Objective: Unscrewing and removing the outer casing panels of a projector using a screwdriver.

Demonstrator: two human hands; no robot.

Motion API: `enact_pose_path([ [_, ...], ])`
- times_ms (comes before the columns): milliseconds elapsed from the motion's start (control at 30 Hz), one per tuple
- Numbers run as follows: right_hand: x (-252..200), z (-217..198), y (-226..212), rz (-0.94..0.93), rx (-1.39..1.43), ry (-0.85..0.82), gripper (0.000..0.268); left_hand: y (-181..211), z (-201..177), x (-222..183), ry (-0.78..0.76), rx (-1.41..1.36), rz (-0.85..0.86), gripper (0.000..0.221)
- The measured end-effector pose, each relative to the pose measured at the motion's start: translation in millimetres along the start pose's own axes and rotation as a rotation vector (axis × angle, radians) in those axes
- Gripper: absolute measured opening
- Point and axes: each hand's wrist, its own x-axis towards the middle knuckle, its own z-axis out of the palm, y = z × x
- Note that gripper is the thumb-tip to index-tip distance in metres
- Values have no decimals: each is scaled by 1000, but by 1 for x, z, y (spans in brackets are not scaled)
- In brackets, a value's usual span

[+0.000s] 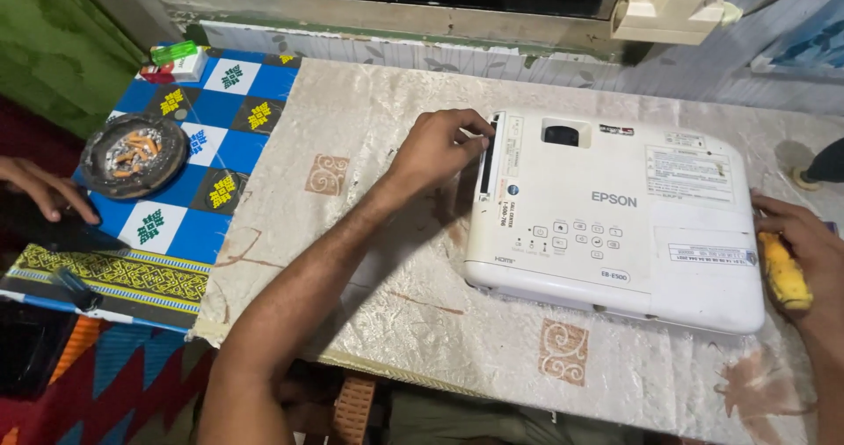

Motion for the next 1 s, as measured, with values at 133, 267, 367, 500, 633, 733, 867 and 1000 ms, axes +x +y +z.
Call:
enact_pose_path([
  [133, -6, 5, 7, 105, -77, -55, 27, -2, 0, -5, -22, 14, -19, 21],
  [267, -1, 5, -8, 83, -65, -88, 41, -4, 1, -1, -76, 86, 16, 36],
  [367, -8, 6, 11, 69, -133, -106, 50, -8, -1, 4, -81, 142, 106, 35],
  [500, -11, 9, 19, 70, -220, -114, 49, -21, -2, 13, -49, 157, 337, 22],
  [633, -7, 9, 7, 54, -163, -135, 55, -29, -8, 20, -118, 246, 458, 25],
  [733, -9, 8, 13, 108, -130, -153, 58, -21, -15, 21, -197, 273, 427, 23],
  [867, -11, 9, 24, -6, -207, -141, 55, -15, -19, 20, -202, 139, 456, 17],
  [1000, -10, 8, 22, 4, -254, -151, 55, -4, -31, 20, -101, 47, 603, 18],
])
